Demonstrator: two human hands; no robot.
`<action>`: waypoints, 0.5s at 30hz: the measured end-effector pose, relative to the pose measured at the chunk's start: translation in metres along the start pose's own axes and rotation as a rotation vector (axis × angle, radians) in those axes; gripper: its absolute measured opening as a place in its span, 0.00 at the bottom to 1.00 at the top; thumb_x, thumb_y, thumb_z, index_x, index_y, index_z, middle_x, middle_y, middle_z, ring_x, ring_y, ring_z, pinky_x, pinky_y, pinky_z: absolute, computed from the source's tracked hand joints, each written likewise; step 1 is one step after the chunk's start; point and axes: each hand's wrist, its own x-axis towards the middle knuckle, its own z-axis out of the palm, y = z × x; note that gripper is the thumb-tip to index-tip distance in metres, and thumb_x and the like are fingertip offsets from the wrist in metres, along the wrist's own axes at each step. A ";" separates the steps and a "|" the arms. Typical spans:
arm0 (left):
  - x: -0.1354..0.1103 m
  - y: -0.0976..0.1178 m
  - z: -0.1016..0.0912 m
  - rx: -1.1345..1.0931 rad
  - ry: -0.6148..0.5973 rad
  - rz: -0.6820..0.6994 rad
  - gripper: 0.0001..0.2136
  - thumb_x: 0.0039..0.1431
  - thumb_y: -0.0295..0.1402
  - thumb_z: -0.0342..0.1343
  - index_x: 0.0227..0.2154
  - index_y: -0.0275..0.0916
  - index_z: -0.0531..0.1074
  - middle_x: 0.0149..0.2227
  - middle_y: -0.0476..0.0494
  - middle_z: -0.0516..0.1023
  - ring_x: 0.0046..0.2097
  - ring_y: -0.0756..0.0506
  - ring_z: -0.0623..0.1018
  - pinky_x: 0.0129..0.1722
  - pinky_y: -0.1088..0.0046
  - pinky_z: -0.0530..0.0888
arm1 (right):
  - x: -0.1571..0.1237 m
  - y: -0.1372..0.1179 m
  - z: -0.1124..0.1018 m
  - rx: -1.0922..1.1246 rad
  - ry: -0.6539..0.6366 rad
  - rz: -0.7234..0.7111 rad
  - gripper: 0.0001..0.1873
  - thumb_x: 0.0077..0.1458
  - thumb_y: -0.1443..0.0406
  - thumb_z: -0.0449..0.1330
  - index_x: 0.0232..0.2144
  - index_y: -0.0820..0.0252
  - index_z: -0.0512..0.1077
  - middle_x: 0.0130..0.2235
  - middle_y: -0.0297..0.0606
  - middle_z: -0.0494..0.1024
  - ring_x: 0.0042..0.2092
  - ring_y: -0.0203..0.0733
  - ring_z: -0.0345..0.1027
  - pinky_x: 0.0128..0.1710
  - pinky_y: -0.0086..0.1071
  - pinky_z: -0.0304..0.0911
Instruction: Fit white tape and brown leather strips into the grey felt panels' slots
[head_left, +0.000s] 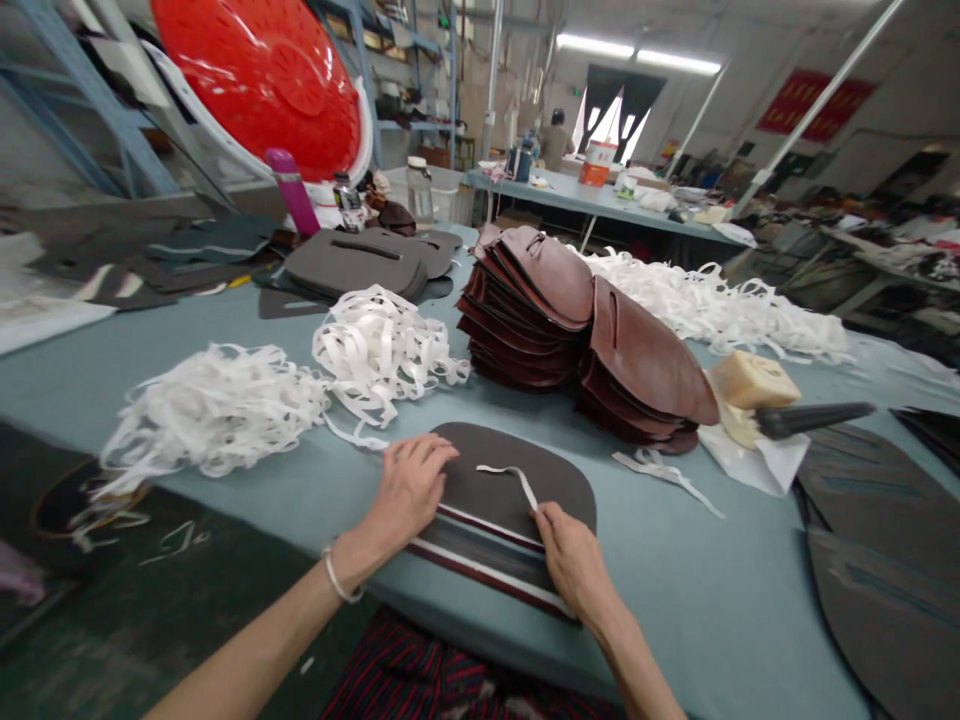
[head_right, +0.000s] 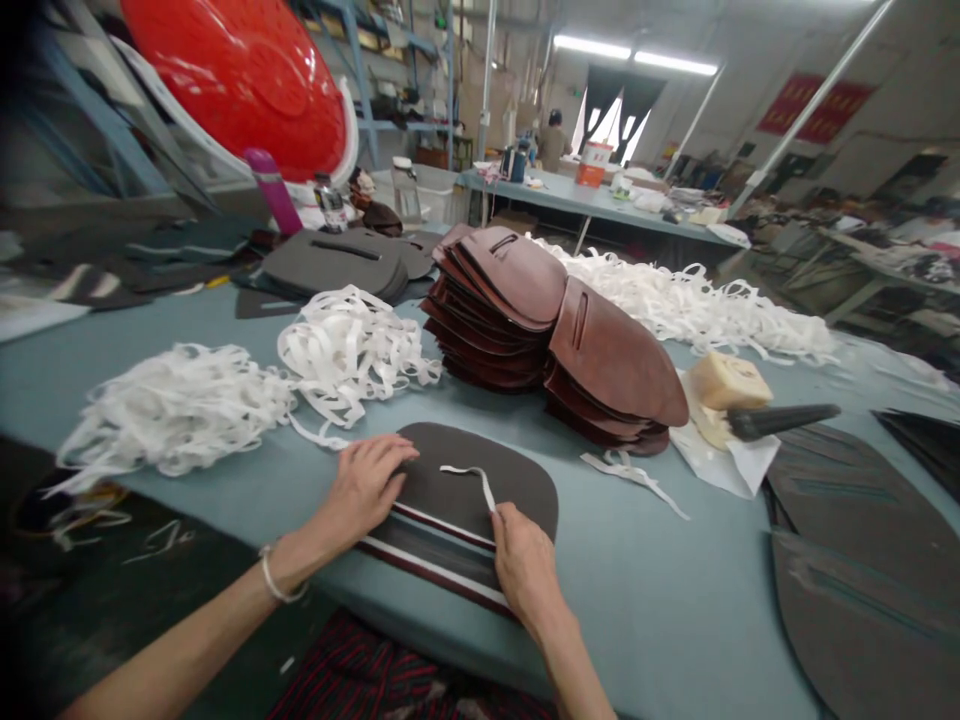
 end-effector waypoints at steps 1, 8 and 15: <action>0.004 0.014 -0.001 -0.057 -0.030 0.091 0.16 0.59 0.29 0.49 0.50 0.43 0.67 0.52 0.41 0.71 0.57 0.41 0.65 0.57 0.57 0.57 | -0.001 -0.008 0.001 0.044 -0.024 -0.042 0.17 0.64 0.61 0.41 0.34 0.56 0.69 0.29 0.34 0.75 0.32 0.37 0.69 0.32 0.27 0.55; 0.011 0.044 -0.015 -0.451 -0.491 0.108 0.14 0.65 0.37 0.42 0.33 0.41 0.72 0.31 0.50 0.75 0.34 0.50 0.73 0.38 0.76 0.65 | -0.008 -0.017 -0.015 0.285 -0.047 0.008 0.22 0.60 0.55 0.49 0.20 0.60 0.69 0.20 0.29 0.65 0.25 0.32 0.58 0.25 0.25 0.50; -0.011 0.006 -0.036 -0.592 -0.616 -0.118 0.16 0.65 0.38 0.41 0.28 0.39 0.70 0.28 0.52 0.73 0.31 0.51 0.71 0.35 0.77 0.64 | -0.034 0.007 -0.013 0.412 -0.166 0.049 0.18 0.62 0.55 0.47 0.30 0.59 0.70 0.20 0.26 0.62 0.23 0.32 0.55 0.24 0.25 0.51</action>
